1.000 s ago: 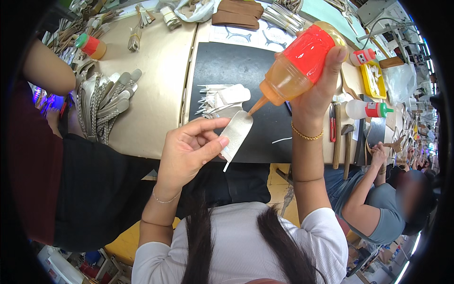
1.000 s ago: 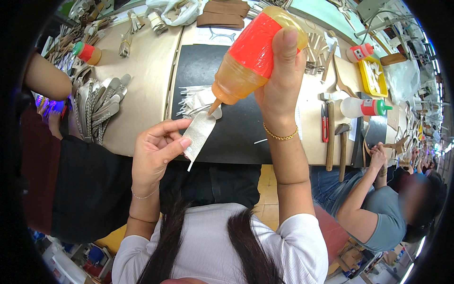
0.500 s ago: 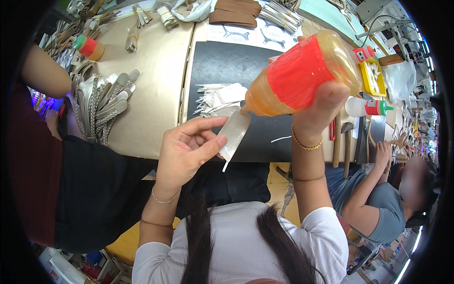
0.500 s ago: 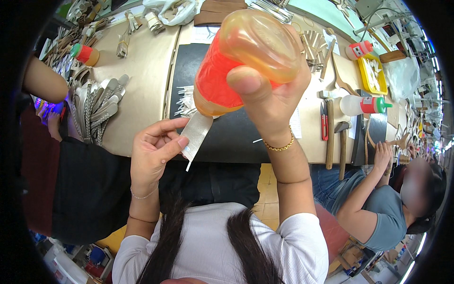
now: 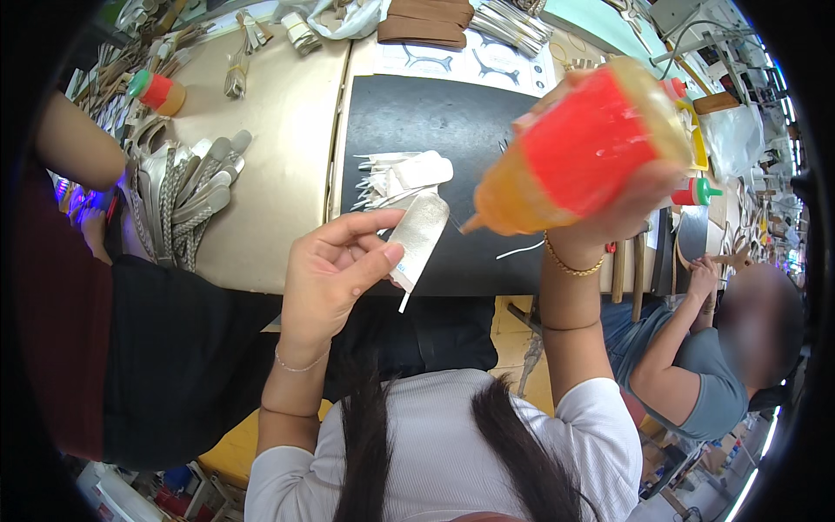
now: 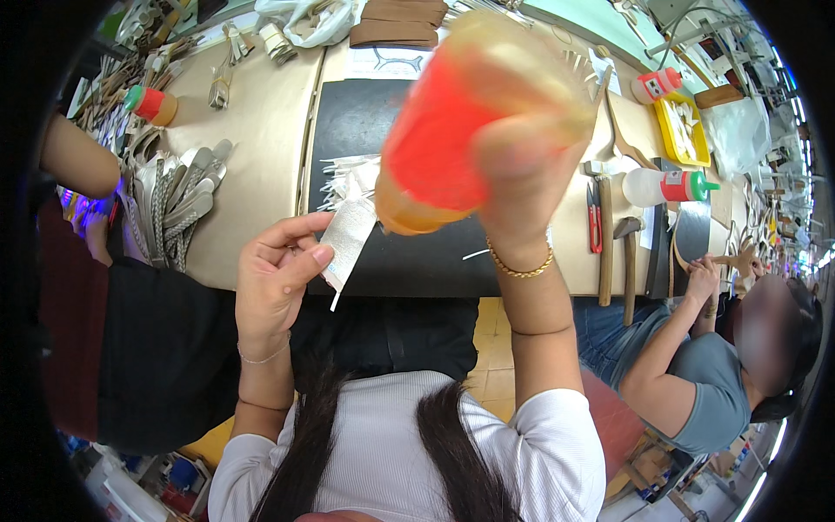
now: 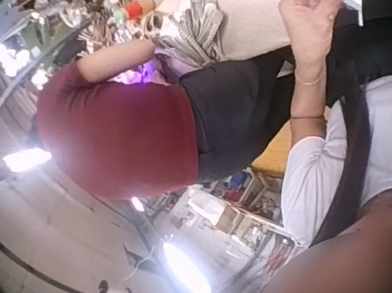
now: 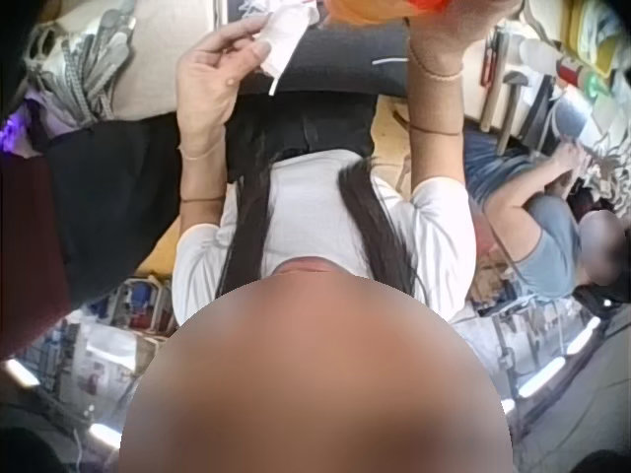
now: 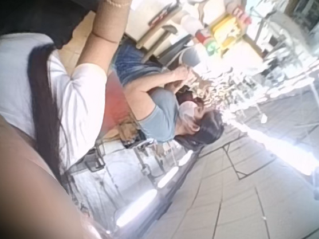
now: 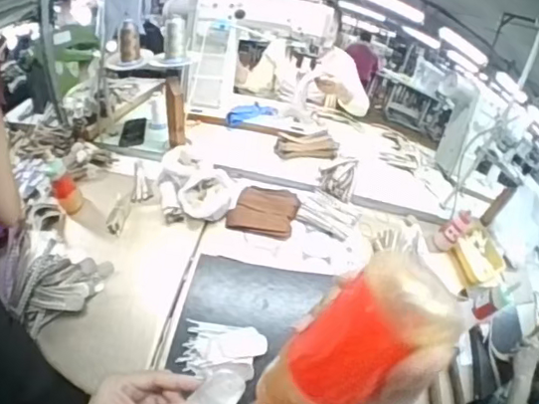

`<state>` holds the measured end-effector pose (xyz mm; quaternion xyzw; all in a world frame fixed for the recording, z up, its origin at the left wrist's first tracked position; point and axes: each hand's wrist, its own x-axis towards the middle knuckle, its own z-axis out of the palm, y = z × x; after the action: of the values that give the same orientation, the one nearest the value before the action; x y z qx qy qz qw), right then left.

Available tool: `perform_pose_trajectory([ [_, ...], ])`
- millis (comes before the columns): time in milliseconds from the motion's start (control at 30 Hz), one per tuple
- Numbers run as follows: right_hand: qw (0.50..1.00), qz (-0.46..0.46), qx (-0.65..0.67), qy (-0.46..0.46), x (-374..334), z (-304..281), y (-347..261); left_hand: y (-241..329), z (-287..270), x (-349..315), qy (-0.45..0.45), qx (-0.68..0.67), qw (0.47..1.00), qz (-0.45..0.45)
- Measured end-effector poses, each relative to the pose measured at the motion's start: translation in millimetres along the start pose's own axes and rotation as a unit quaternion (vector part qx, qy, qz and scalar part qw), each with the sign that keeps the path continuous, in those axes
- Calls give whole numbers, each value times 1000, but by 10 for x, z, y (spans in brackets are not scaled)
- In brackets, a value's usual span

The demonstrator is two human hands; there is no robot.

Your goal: The person applies glue from a red-capped bottle to the edges of small white fabric pieces on a black mat. They handle the pieces one at a time, apply glue, and place them back on the mat. Other workers are visible in the background.

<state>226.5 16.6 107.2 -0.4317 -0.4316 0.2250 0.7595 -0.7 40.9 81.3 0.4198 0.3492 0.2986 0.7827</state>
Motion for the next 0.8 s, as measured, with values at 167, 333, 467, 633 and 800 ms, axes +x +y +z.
perform_pose_trajectory([
  [167, 930, 101, 342, -86, 216, -115, -118, -13, -9, 15, -6, -5, 1000, -1],
  [333, 998, 16, -38, 50, 24, 119, -16, 0, 16, 24, -11, -12, 1000, -6],
  [467, 987, 20, -160, -10, -44, 202, -33, 1, 48, 29, -4, -19, 1000, 3],
  [633, 983, 77, -135, -97, -29, 223, -128, 5, 55, 36, 6, -16, 1000, 1],
  [800, 985, 93, -92, -116, -29, 275, -119, 10, 57, 38, -8, -13, 1000, -2],
])
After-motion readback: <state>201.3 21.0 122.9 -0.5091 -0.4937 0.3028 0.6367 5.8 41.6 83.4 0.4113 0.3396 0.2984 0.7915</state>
